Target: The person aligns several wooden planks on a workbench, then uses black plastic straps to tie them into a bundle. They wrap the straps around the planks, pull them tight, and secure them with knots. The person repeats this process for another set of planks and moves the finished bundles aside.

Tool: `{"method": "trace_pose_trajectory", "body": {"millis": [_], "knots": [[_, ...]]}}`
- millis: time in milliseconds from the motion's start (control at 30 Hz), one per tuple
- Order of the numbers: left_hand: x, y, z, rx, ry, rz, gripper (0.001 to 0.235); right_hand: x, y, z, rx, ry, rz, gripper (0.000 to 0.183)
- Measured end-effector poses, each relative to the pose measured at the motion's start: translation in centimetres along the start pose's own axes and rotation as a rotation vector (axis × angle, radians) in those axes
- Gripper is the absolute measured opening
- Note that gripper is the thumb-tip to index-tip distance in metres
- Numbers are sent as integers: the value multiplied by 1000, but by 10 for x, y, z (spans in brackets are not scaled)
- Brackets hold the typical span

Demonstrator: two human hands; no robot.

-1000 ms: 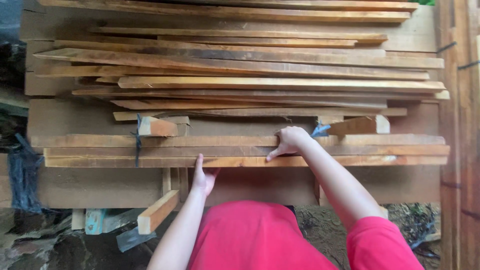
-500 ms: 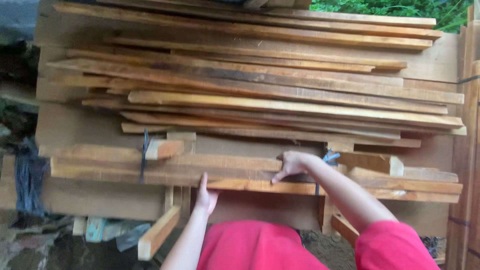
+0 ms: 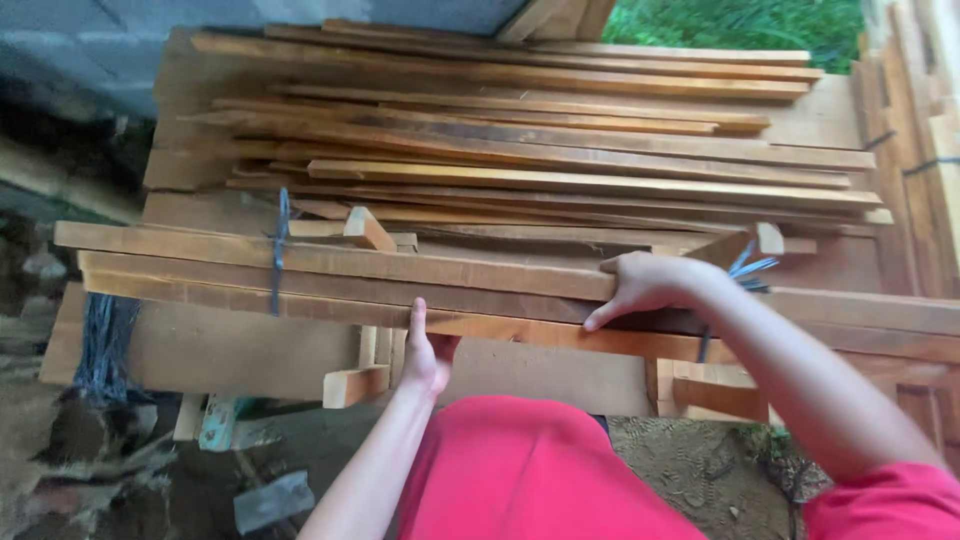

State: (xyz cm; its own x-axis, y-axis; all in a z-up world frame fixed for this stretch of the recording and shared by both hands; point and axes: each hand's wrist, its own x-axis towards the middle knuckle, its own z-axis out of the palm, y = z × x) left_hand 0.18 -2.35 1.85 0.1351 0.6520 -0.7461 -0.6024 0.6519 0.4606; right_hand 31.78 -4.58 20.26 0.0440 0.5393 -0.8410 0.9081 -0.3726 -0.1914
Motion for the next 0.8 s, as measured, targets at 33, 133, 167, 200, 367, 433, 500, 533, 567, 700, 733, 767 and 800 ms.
{"method": "trace_pose_trajectory", "body": {"millis": [33, 133, 167, 200, 367, 433, 500, 533, 567, 700, 733, 767, 800], "knots": [[-4, -1, 5, 5, -12, -5, 54, -17, 1, -2, 7, 8, 8, 102], [-15, -6, 19, 55, -77, -24, 59, -66, 1, -5, 13, 83, 91, 104], [-18, -8, 26, 54, -153, -27, 63, -87, 0, -6, 12, 108, 139, 102], [-21, -10, 34, 52, -228, -30, 68, -107, -1, -7, 10, 133, 186, 99], [-55, -24, 85, 119, -451, -119, 56, -160, 38, 24, 154, 194, 338, 81], [-65, -38, 103, 146, -592, -169, 52, -178, 56, 40, 223, 211, 407, 66], [-69, -56, 125, 247, -618, -208, 54, -188, 83, 57, 298, 229, 426, 87], [-72, -66, 132, 265, -632, -219, 54, -194, 93, 67, 319, 236, 437, 87], [-75, -78, 140, 311, -633, -249, 55, -202, 104, 77, 386, 225, 473, 78], [-87, -135, 178, 473, -680, -353, 63, -225, 159, 122, 624, 228, 565, 86], [-92, -150, 190, 493, -693, -373, 63, -231, 173, 133, 650, 230, 582, 86], [-98, -167, 201, 556, -672, -383, 68, -237, 190, 143, 685, 228, 585, 82], [-104, -185, 211, 619, -651, -392, 72, -243, 206, 153, 721, 225, 589, 77]]}}
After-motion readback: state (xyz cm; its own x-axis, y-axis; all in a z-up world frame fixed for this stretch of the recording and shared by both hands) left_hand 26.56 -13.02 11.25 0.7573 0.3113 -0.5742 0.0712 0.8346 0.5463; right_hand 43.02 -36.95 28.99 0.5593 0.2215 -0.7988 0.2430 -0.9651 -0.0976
